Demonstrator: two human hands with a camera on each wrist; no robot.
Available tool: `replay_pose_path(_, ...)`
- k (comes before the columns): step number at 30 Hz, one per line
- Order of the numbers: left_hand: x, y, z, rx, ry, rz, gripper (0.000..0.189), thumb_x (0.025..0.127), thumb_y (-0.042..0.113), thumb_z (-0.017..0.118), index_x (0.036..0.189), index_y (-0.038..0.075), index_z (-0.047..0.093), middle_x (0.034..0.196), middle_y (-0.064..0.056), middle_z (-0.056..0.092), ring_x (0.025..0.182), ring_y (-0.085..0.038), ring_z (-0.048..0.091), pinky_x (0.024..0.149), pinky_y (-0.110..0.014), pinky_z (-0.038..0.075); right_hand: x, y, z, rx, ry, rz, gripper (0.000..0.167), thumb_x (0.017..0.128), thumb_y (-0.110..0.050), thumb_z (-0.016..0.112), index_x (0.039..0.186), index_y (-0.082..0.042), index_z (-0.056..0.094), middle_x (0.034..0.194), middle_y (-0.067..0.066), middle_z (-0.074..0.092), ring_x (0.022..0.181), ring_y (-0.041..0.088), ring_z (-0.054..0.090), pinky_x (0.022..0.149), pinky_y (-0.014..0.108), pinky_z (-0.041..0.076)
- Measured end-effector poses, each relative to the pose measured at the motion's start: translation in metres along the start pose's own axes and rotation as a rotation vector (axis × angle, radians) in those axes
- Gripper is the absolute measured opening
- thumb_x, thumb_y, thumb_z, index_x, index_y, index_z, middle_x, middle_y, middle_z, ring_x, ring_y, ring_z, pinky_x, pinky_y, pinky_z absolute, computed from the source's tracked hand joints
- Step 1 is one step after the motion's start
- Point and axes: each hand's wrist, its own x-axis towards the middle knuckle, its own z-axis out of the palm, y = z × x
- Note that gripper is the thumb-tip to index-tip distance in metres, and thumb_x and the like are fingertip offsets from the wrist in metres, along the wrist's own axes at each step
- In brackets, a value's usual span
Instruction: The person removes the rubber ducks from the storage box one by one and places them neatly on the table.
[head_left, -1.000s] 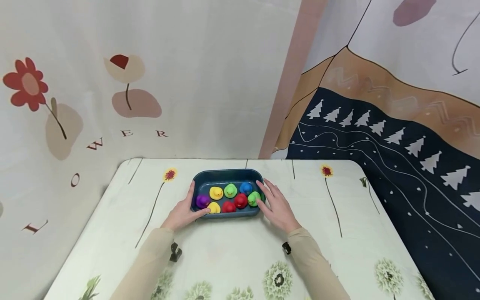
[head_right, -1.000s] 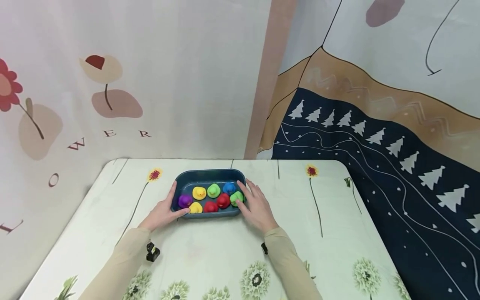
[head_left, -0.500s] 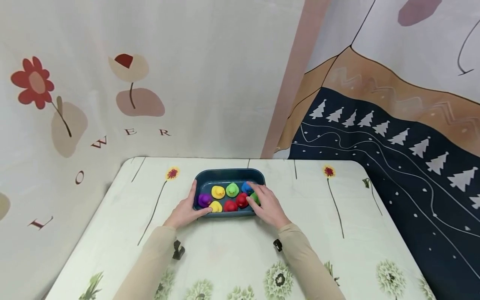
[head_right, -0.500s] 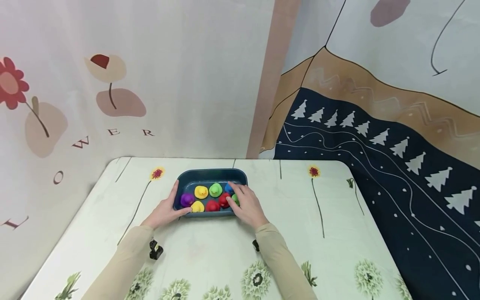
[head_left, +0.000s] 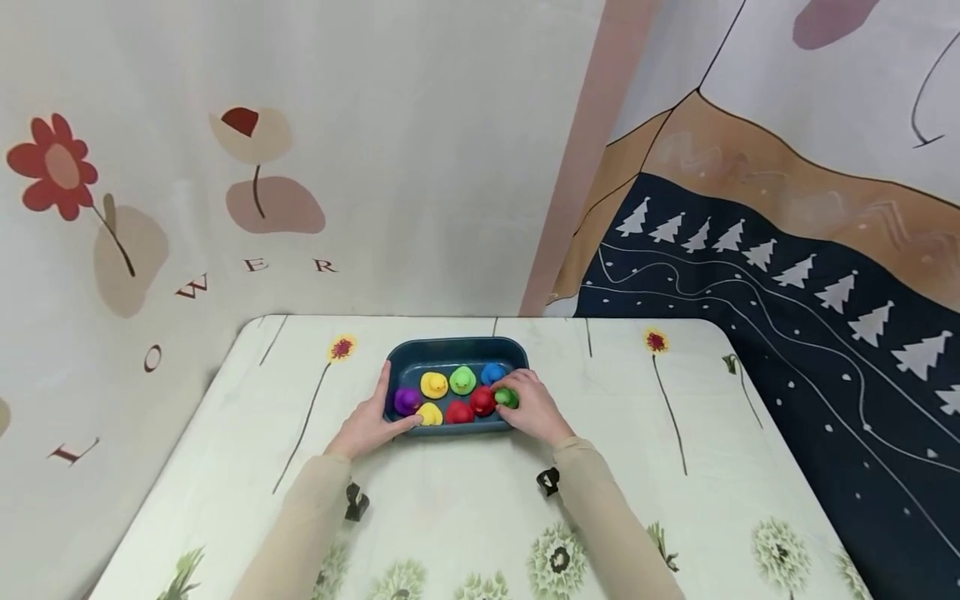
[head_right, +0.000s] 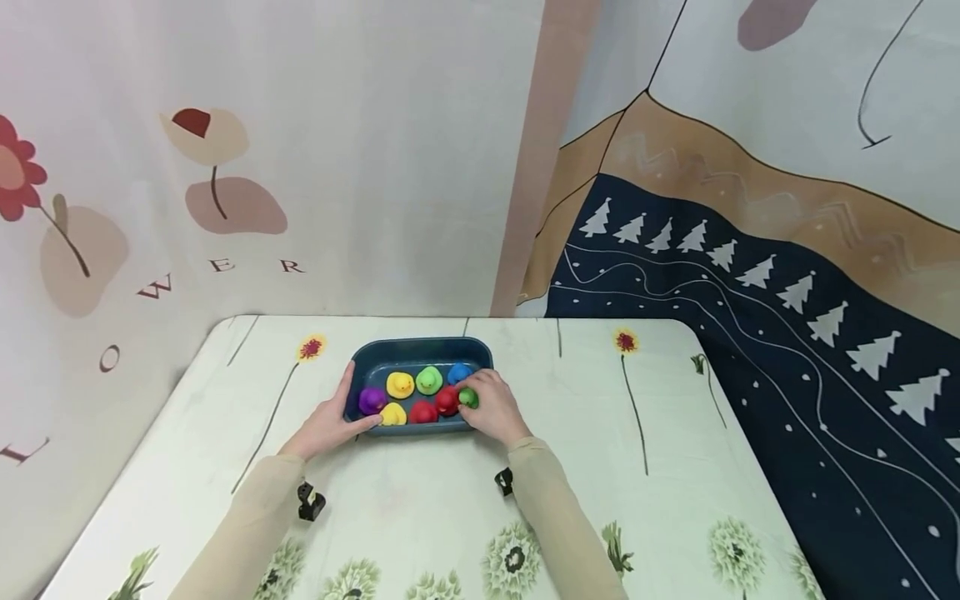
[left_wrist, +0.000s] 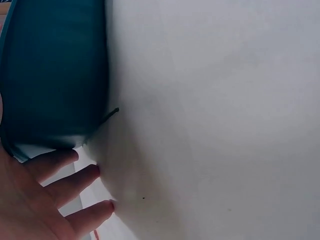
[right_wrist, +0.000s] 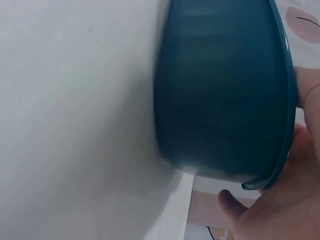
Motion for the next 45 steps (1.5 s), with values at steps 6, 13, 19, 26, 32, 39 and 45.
replay_pose_path(6, -0.002, 0.004, -0.002, -0.004, -0.004, -0.004, 0.115, 0.083, 0.056, 0.069, 0.155, 0.016, -0.012, 0.145, -0.035, 0.031, 0.126, -0.050, 0.041, 0.101, -0.061, 0.034, 0.004, -0.004, 0.000, 0.052, -0.015, 0.081, 0.022, 0.080, 0.001, 0.072, 0.102, -0.005, 0.072, 0.109, 0.011, 0.064, 0.120, 0.031, 0.042, 0.096, 0.048, 0.042)
replay_pose_path(13, -0.001, 0.002, 0.001, -0.017, -0.007, -0.001, 0.116, 0.083, 0.057, 0.068, 0.155, 0.016, -0.012, 0.145, -0.035, 0.031, 0.126, -0.050, 0.042, 0.101, -0.061, 0.034, 0.001, -0.002, 0.004, 0.062, 0.053, 0.033, 0.017, 0.080, 0.002, 0.073, 0.095, -0.005, 0.073, 0.098, 0.008, 0.065, 0.112, 0.031, 0.047, 0.094, 0.048, 0.041)
replay_pose_path(19, -0.003, 0.000, 0.002, -0.007, -0.008, -0.002, 0.115, 0.083, 0.056, 0.068, 0.155, 0.013, -0.011, 0.143, -0.037, 0.032, 0.125, -0.052, 0.041, 0.100, -0.062, 0.034, -0.005, -0.002, 0.006, 0.107, 0.079, 0.005, 0.017, 0.084, -0.002, 0.072, 0.101, -0.005, 0.073, 0.105, 0.007, 0.066, 0.114, 0.031, 0.048, 0.096, 0.057, 0.032)
replay_pose_path(26, -0.004, 0.001, 0.000, -0.004, -0.001, 0.003, 0.114, 0.084, 0.056, 0.068, 0.155, 0.013, -0.011, 0.141, -0.039, 0.035, 0.124, -0.052, 0.043, 0.099, -0.062, 0.035, -0.007, -0.010, -0.003, 0.275, 0.095, 0.039, 0.022, 0.088, 0.002, 0.067, 0.109, -0.003, 0.071, 0.115, 0.009, 0.063, 0.116, 0.029, 0.053, 0.102, 0.047, 0.037)
replay_pose_path(32, -0.004, 0.001, 0.001, -0.014, -0.007, 0.000, 0.114, 0.084, 0.056, 0.068, 0.155, 0.014, -0.011, 0.141, -0.039, 0.034, 0.125, -0.052, 0.042, 0.099, -0.062, 0.035, -0.015, -0.013, -0.010, 0.301, 0.107, 0.059, 0.024, 0.087, 0.007, 0.066, 0.108, -0.003, 0.071, 0.115, 0.009, 0.063, 0.112, 0.028, 0.056, 0.098, 0.043, 0.044)
replay_pose_path(39, -0.003, 0.001, 0.001, -0.025, -0.004, -0.005, 0.114, 0.084, 0.056, 0.067, 0.155, 0.016, -0.012, 0.142, -0.038, 0.034, 0.125, -0.052, 0.041, 0.100, -0.062, 0.034, -0.021, -0.013, -0.022, 0.287, 0.123, 0.009, 0.027, 0.086, 0.010, 0.064, 0.111, -0.001, 0.070, 0.117, 0.011, 0.062, 0.113, 0.029, 0.056, 0.096, 0.043, 0.045)
replay_pose_path(45, -0.002, 0.001, 0.002, -0.028, 0.010, 0.014, 0.115, 0.083, 0.056, 0.068, 0.155, 0.015, -0.012, 0.142, -0.038, 0.034, 0.124, -0.052, 0.042, 0.099, -0.063, 0.035, -0.024, -0.011, -0.033, 0.296, 0.139, -0.047, 0.027, 0.086, 0.011, 0.064, 0.110, -0.001, 0.070, 0.114, 0.010, 0.063, 0.112, 0.029, 0.057, 0.095, 0.044, 0.045)
